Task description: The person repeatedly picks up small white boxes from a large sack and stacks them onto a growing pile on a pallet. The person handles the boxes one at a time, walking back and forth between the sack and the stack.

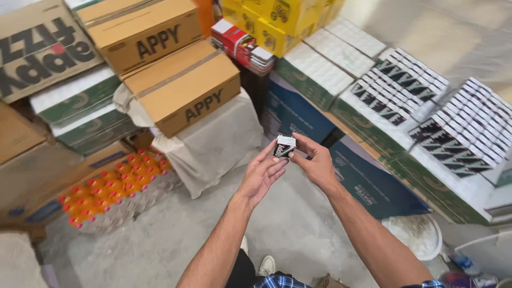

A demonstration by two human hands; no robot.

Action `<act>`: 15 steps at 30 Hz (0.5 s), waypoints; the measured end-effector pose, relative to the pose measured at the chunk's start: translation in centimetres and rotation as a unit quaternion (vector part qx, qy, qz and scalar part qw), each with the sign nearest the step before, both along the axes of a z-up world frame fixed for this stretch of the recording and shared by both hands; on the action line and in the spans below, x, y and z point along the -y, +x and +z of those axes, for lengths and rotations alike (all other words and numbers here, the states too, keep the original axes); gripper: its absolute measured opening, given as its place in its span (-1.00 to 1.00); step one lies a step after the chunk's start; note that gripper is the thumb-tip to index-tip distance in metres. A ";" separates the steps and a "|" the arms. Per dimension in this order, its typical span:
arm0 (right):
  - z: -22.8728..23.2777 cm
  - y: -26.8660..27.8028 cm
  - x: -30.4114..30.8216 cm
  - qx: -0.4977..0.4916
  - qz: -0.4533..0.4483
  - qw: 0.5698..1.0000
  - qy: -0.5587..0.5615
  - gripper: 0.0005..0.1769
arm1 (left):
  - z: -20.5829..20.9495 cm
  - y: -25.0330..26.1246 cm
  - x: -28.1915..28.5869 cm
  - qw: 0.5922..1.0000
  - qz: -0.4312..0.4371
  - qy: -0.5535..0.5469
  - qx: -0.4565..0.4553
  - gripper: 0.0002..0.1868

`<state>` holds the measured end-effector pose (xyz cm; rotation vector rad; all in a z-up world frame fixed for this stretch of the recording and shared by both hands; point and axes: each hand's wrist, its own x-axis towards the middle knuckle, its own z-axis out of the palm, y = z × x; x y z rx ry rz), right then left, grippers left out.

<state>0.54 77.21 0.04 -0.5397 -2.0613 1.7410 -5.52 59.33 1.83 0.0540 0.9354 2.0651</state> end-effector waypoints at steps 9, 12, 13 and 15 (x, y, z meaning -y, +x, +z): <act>0.0 4.2 -13.9 -0.004 -0.189 0.982 0.025 -0.37 | -1.8 -2.6 -19.5 0.983 -0.182 -0.023 -0.015 -0.36; -1.0 4.4 -18.8 -0.031 -0.240 0.969 0.041 -0.38 | -1.5 -3.7 -25.2 0.971 -0.234 -0.030 -0.028 -0.36; -1.0 4.3 -20.4 -0.034 -0.255 0.965 0.040 -0.38 | -1.1 -4.1 -27.0 0.967 -0.249 -0.030 -0.032 -0.36; -1.3 4.7 -22.8 -0.029 -0.277 0.959 0.054 -0.41 | -0.5 -4.5 -29.8 0.961 -0.276 -0.022 -0.019 -0.37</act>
